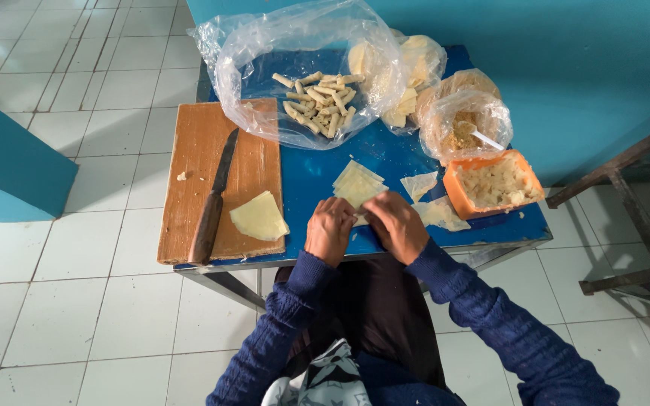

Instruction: The person sits at a small table and assembles stuffed pastries. They spoon filling from an orange container onto square dough wrappers, fold each wrapper over the filling into a triangular parcel, and set the folded pastries on the table with previously finished ones.

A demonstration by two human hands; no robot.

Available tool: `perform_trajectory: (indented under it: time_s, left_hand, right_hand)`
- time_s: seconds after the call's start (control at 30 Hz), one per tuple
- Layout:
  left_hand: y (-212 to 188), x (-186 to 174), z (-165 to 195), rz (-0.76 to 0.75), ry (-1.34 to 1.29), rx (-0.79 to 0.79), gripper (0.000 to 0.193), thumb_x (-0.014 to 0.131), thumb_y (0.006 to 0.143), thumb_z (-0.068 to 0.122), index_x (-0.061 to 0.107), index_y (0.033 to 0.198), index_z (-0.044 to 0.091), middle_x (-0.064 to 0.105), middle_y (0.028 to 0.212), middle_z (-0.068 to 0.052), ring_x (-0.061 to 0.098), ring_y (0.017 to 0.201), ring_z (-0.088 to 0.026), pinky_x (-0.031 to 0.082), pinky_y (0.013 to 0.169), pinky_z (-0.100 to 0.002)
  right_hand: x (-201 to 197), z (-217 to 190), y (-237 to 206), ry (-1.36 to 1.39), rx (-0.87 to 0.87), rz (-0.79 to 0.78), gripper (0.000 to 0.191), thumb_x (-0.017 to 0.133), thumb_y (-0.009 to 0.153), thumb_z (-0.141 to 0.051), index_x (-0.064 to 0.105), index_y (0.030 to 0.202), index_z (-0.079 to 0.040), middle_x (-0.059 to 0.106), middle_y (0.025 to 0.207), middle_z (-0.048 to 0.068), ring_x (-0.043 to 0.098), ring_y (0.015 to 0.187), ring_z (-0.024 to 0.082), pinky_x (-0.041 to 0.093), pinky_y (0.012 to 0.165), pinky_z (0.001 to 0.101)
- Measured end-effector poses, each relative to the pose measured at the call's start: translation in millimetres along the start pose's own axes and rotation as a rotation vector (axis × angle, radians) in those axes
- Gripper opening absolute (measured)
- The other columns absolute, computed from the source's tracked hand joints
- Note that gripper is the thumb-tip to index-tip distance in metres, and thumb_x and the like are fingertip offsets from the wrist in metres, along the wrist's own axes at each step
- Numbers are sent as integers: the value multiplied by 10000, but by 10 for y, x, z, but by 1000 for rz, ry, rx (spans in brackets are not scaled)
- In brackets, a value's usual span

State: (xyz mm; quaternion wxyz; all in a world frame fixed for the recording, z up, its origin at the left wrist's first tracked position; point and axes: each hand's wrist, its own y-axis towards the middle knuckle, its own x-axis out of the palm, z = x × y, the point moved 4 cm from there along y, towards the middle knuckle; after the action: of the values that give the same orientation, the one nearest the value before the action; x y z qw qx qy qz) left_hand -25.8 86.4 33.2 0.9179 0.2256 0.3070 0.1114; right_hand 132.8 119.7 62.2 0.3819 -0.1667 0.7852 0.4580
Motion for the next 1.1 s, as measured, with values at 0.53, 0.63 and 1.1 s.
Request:
perform_trajectory:
  time_s: [0.53, 0.63, 1.1]
  left_hand:
    - [-294, -161, 285, -115, -116, -17, 167, 707, 813, -9, 659, 972, 4, 569, 1060, -142, 664, 940, -334, 557, 777, -403]
    - [-348, -167, 347, -118, -105, 21, 216, 714, 810, -11, 635, 1011, 10, 553, 1101, -142, 670, 932, -327, 564, 766, -397]
    - [-264, -110, 223, -106, -70, 174, 113, 681, 847, 49, 656, 946, -1, 539, 1085, -128, 618, 1034, -329, 526, 855, -410]
  right_hand:
    - [-71, -263, -298, 18, 39, -51, 122, 708, 924, -101, 688, 1025, -34, 655, 969, 94, 641, 923, 293, 526, 783, 409]
    - [-104, -230, -328, 100, 143, -65, 76, 709, 899, -79, 692, 964, -43, 656, 920, 89, 635, 921, 306, 511, 786, 420]
    - [-159, -314, -285, 5, 115, 14, 167, 761, 867, -129, 698, 990, -36, 668, 925, 81, 628, 883, 294, 514, 751, 410]
